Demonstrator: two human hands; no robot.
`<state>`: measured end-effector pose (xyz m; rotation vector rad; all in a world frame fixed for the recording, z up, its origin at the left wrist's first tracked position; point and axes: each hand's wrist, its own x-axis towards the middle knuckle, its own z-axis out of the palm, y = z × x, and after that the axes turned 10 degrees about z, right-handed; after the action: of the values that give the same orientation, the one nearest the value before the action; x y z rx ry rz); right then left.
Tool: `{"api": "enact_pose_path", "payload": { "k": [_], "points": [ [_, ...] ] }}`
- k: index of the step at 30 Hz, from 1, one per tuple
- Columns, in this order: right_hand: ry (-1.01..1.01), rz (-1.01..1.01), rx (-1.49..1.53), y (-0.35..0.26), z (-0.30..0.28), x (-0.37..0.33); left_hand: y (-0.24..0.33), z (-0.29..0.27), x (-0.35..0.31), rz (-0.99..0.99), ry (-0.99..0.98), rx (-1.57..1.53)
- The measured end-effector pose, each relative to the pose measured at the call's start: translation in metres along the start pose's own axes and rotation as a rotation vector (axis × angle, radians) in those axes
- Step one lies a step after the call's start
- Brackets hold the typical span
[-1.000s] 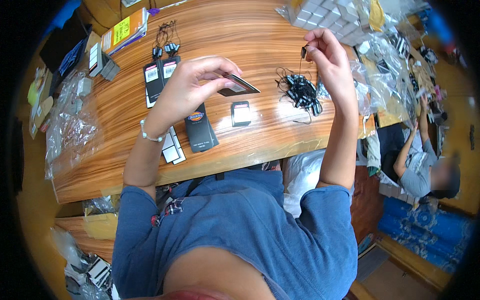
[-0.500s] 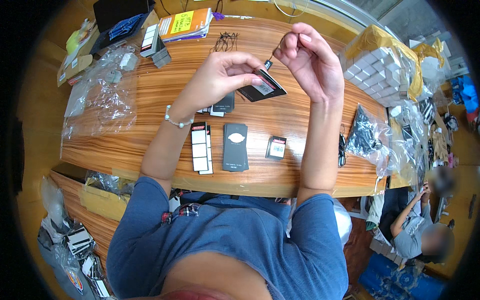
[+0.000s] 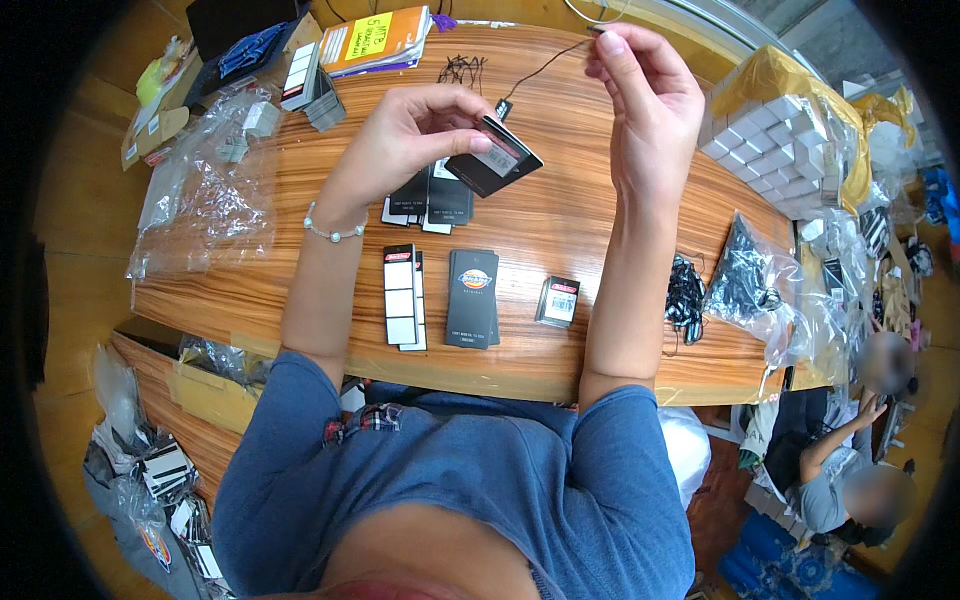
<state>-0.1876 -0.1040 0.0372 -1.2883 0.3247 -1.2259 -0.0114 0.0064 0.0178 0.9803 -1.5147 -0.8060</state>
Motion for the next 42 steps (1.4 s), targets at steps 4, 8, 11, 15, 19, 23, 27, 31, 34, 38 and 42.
{"api": "enact_pose_path", "payload": {
  "k": [4,8,11,15,19,23,27,31,34,38,42],
  "points": [
    [-0.064,0.087,0.250,-0.002,0.007,0.003,-0.009,-0.001,0.003,-0.013,0.039,0.010],
    [-0.122,0.128,0.149,0.011,0.008,0.004,-0.024,0.002,0.009,0.121,0.294,0.014],
    [-0.096,0.237,0.003,0.020,0.025,-0.004,-0.021,0.000,0.010,0.141,0.424,0.093],
    [-0.067,0.137,-0.244,0.029,0.041,-0.010,-0.015,-0.003,0.008,0.197,0.464,0.153],
    [0.015,-0.011,-0.469,0.030,0.049,-0.015,-0.017,-0.008,0.008,0.216,0.483,0.155],
    [0.036,-0.045,-0.517,0.036,0.050,-0.015,-0.018,-0.011,0.009,0.234,0.492,0.175],
    [0.051,-0.134,-0.675,0.044,0.049,-0.015,-0.017,-0.009,0.009,0.245,0.485,0.156],
    [0.073,-0.226,-0.645,0.048,0.051,-0.012,-0.018,-0.008,0.009,0.245,0.489,0.195],
    [0.083,-0.259,-0.660,0.049,0.051,-0.012,-0.016,-0.007,0.008,0.236,0.485,0.183],
    [0.064,-0.240,-0.756,0.044,0.050,-0.015,-0.009,-0.003,0.007,0.217,0.469,0.139],
    [0.100,-0.317,-0.779,0.046,0.052,-0.014,-0.008,-0.002,0.006,0.203,0.454,0.182]
  ]
}}
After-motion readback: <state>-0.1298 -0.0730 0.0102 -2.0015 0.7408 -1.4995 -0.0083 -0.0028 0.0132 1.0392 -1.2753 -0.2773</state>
